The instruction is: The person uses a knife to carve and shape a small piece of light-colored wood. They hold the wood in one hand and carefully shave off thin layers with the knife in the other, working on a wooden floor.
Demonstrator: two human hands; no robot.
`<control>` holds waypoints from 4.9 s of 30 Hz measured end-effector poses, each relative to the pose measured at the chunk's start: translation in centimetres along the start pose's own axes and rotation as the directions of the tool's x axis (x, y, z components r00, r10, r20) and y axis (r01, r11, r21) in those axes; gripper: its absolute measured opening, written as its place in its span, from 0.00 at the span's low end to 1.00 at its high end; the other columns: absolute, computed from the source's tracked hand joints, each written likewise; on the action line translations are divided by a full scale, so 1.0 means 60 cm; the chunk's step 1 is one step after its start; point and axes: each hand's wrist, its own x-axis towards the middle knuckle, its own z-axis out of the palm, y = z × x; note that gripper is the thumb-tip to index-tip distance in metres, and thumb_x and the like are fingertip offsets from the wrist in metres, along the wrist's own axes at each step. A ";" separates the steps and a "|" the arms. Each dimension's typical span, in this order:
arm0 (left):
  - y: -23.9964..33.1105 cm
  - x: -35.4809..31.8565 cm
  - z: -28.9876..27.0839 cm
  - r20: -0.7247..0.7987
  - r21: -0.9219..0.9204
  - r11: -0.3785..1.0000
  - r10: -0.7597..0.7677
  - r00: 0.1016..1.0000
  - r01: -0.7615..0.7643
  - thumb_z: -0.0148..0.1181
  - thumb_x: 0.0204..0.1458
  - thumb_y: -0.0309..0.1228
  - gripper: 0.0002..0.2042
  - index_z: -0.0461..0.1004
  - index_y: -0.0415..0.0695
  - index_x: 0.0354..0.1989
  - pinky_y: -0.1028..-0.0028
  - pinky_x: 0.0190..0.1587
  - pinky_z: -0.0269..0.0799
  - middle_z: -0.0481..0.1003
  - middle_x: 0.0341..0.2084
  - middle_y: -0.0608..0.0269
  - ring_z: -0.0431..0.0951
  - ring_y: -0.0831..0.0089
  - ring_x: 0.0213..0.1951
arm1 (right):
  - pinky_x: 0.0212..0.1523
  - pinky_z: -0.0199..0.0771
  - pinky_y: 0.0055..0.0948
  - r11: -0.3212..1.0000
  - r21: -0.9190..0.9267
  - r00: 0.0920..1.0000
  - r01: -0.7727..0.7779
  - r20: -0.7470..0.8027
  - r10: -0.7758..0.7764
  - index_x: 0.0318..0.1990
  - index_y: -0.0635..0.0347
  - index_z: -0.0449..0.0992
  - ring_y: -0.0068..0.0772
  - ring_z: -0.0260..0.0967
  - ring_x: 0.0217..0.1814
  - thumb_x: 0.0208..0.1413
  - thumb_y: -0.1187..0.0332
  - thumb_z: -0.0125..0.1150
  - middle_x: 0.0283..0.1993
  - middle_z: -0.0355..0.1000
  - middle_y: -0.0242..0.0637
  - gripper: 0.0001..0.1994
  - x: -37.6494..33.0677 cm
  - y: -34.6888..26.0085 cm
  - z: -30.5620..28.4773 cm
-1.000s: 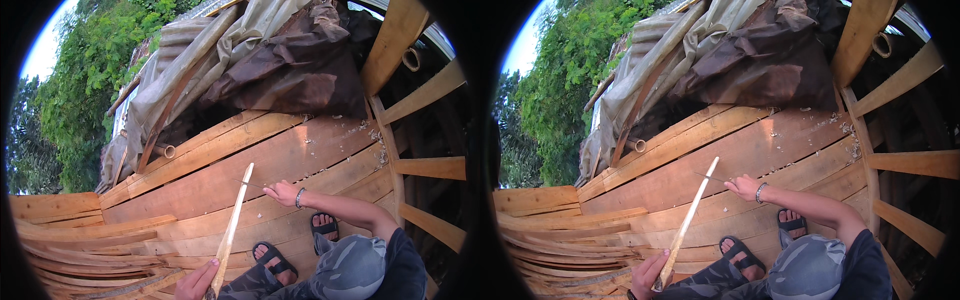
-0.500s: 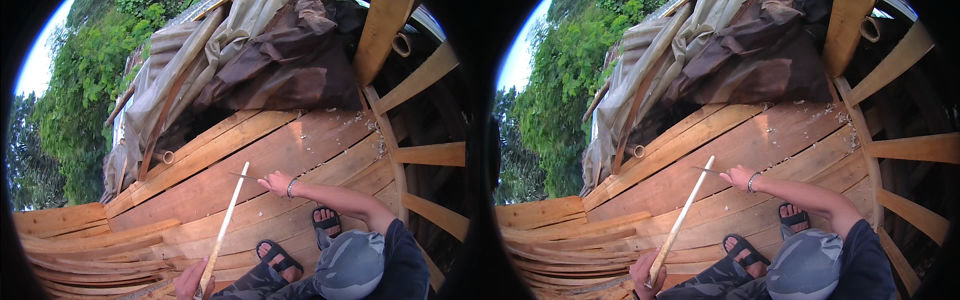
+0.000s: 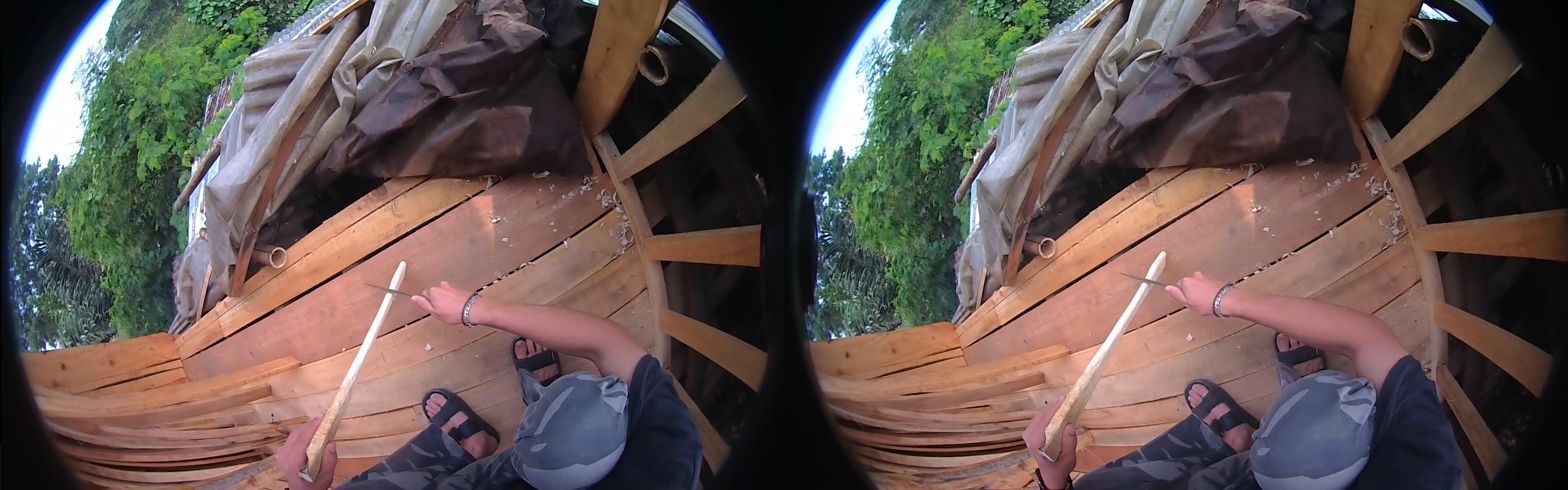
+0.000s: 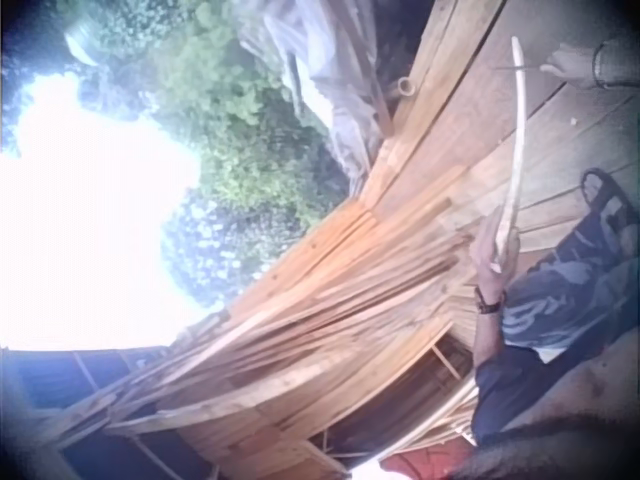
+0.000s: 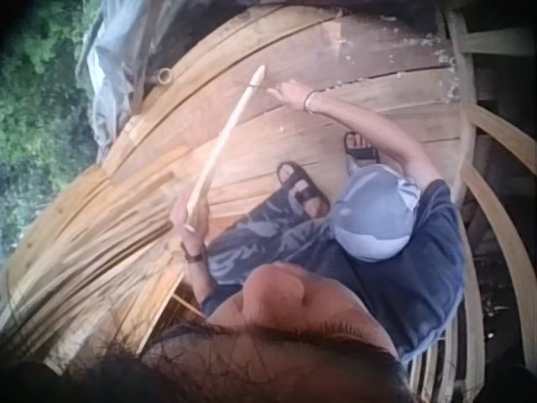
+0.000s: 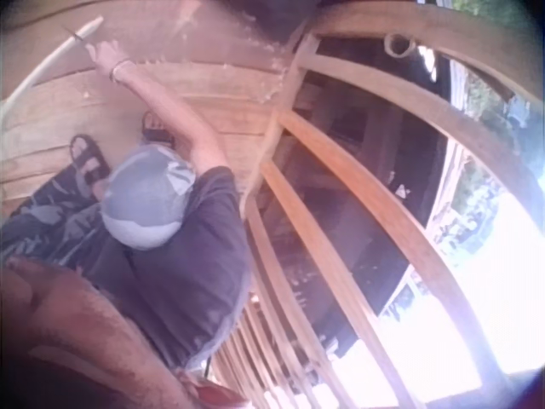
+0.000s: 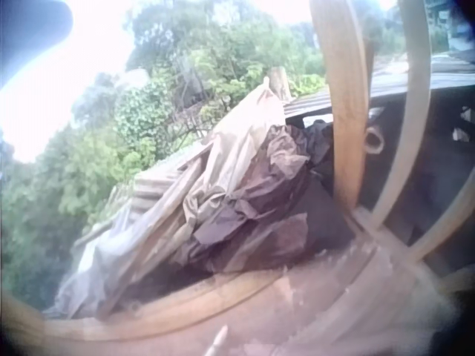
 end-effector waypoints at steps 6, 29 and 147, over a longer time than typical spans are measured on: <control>-0.005 -0.008 -0.002 -0.022 0.062 0.998 0.022 1.000 -0.021 0.63 0.49 0.27 0.13 0.78 0.34 0.43 0.65 0.40 0.76 0.79 0.36 0.48 0.81 0.56 0.37 | 0.44 0.74 0.53 0.997 -0.012 0.994 0.073 0.078 -0.071 0.32 0.66 0.77 0.64 0.73 0.38 0.69 0.49 0.37 0.31 0.75 0.60 0.29 -0.031 -0.050 -0.019; -0.038 -0.033 0.023 -0.200 -0.253 0.895 -0.419 0.885 0.367 0.54 0.63 0.31 0.19 0.65 0.30 0.56 0.69 0.52 0.70 0.73 0.48 0.51 0.75 0.66 0.48 | 0.38 0.73 0.51 0.992 0.098 0.992 0.082 0.086 -0.090 0.24 0.68 0.74 0.62 0.73 0.32 0.69 0.49 0.37 0.24 0.72 0.60 0.32 -0.041 -0.057 -0.011; -0.046 0.023 0.060 -0.441 -0.238 0.958 -0.251 0.862 0.157 0.69 0.43 0.38 0.19 0.78 0.36 0.38 0.70 0.42 0.70 0.75 0.33 0.56 0.74 0.68 0.35 | 0.41 0.73 0.53 0.998 0.056 0.997 0.005 -0.077 0.000 0.29 0.67 0.76 0.64 0.73 0.35 0.68 0.51 0.40 0.28 0.73 0.61 0.28 -0.070 0.021 0.037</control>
